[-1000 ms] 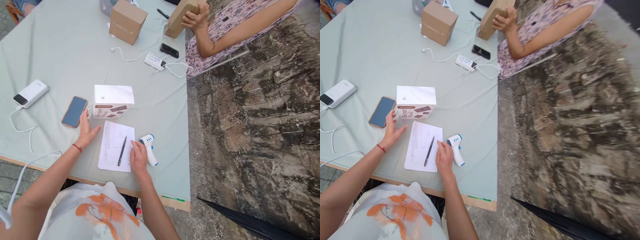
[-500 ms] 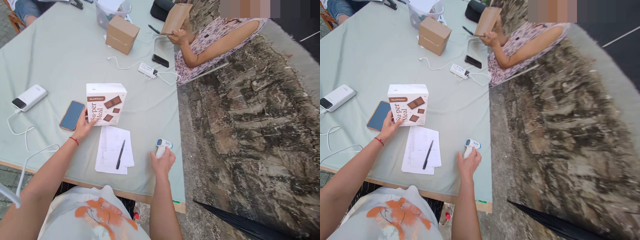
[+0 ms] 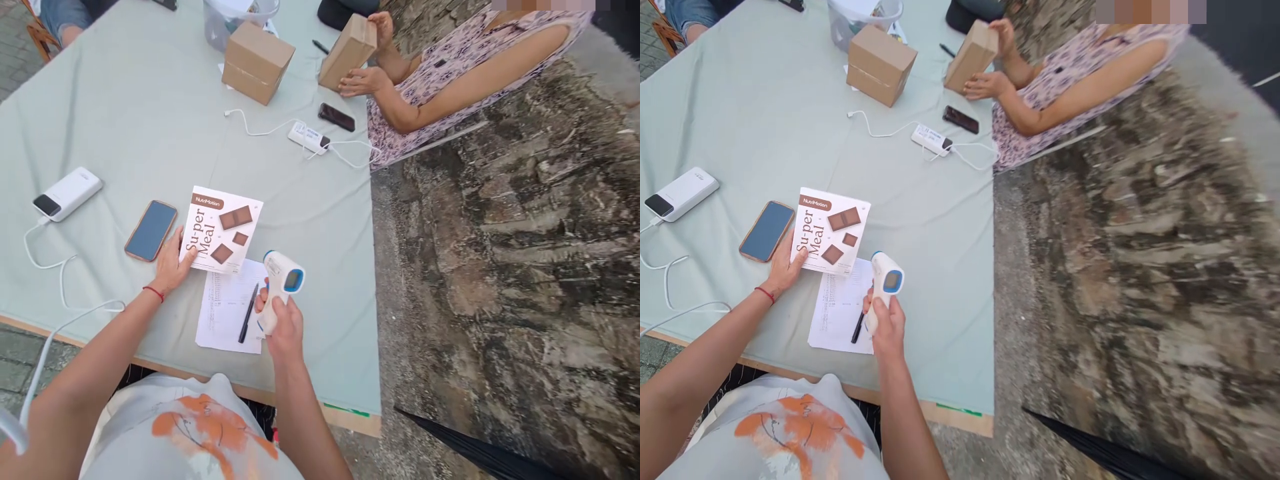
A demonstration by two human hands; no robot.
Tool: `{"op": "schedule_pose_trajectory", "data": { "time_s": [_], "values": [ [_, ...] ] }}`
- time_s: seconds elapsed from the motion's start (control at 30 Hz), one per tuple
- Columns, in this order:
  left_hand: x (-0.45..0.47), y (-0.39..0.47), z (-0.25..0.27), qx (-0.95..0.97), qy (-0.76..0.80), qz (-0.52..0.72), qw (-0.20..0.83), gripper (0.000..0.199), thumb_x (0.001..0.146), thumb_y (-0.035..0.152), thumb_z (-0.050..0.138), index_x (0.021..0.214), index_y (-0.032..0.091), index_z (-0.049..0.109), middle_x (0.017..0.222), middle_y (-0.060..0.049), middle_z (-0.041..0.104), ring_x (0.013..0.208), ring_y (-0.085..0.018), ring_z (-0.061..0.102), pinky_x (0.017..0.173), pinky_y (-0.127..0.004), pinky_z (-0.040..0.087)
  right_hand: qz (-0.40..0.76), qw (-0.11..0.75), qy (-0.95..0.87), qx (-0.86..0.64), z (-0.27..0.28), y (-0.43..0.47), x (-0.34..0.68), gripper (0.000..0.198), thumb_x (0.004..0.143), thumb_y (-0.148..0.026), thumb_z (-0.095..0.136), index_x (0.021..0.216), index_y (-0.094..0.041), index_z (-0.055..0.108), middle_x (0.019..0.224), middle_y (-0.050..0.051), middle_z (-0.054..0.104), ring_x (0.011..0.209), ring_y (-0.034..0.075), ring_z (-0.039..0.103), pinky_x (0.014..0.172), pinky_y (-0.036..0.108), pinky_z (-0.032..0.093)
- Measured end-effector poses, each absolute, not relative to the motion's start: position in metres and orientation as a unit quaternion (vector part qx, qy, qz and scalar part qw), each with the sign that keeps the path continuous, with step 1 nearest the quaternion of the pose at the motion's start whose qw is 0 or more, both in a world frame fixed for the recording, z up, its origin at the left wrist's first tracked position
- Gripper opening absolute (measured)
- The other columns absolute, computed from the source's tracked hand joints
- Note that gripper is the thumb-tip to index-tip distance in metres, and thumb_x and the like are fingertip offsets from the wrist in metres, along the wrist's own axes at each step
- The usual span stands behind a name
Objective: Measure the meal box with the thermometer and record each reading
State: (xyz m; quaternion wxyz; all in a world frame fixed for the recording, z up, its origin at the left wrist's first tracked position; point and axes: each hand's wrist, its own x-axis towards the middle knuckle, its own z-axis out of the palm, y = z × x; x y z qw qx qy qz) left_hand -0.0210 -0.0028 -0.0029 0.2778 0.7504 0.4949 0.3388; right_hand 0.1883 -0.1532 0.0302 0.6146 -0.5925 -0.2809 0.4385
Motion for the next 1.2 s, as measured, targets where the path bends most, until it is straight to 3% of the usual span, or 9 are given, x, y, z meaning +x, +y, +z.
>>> {"op": "schedule_pose_trajectory", "data": {
  "time_s": [0.1,0.37,0.9,1.2],
  "values": [
    [-0.021,-0.003,-0.002,0.756,0.482,0.345,0.277,0.072,0.097,0.068,0.03,0.143,0.015,0.041,0.128,-0.017,0.059,0.118,-0.03,0.057,0.1,-0.045,0.044,0.486,0.582,-0.341,-0.555,0.037,-0.148,0.151,0.036,0.086,-0.053,0.056,0.094,-0.019,0.061,0.075,0.002,0.056,0.064,0.015,0.051,0.06,0.029,0.046],
    [-0.02,-0.004,0.001,0.771,0.476,0.333,0.26,0.076,0.096,0.071,0.023,0.139,0.011,0.043,0.117,-0.018,0.062,0.11,-0.031,0.058,0.095,-0.045,0.045,0.459,0.523,-0.384,-0.607,0.028,-0.13,0.136,0.036,0.086,-0.054,0.059,0.09,-0.019,0.061,0.068,-0.002,0.055,0.064,0.015,0.049,0.061,0.027,0.045],
    [-0.019,-0.005,0.003,0.771,0.469,0.34,0.265,0.074,0.096,0.071,0.024,0.137,0.013,0.044,0.115,-0.016,0.063,0.105,-0.03,0.059,0.091,-0.043,0.045,0.525,0.531,-0.278,-0.604,0.042,-0.127,0.127,0.037,0.075,-0.054,0.067,0.088,-0.02,0.059,0.072,-0.002,0.057,0.071,0.017,0.051,0.067,0.029,0.043],
    [-0.021,-0.002,-0.003,0.771,0.464,0.342,0.271,0.072,0.096,0.07,0.027,0.139,0.014,0.044,0.118,-0.016,0.062,0.107,-0.029,0.059,0.093,-0.043,0.045,0.601,0.527,-0.239,-0.552,0.055,-0.136,0.13,0.035,0.069,-0.045,0.076,0.087,-0.02,0.058,0.069,-0.004,0.056,0.059,0.012,0.05,0.06,0.028,0.041]
  ]
}}
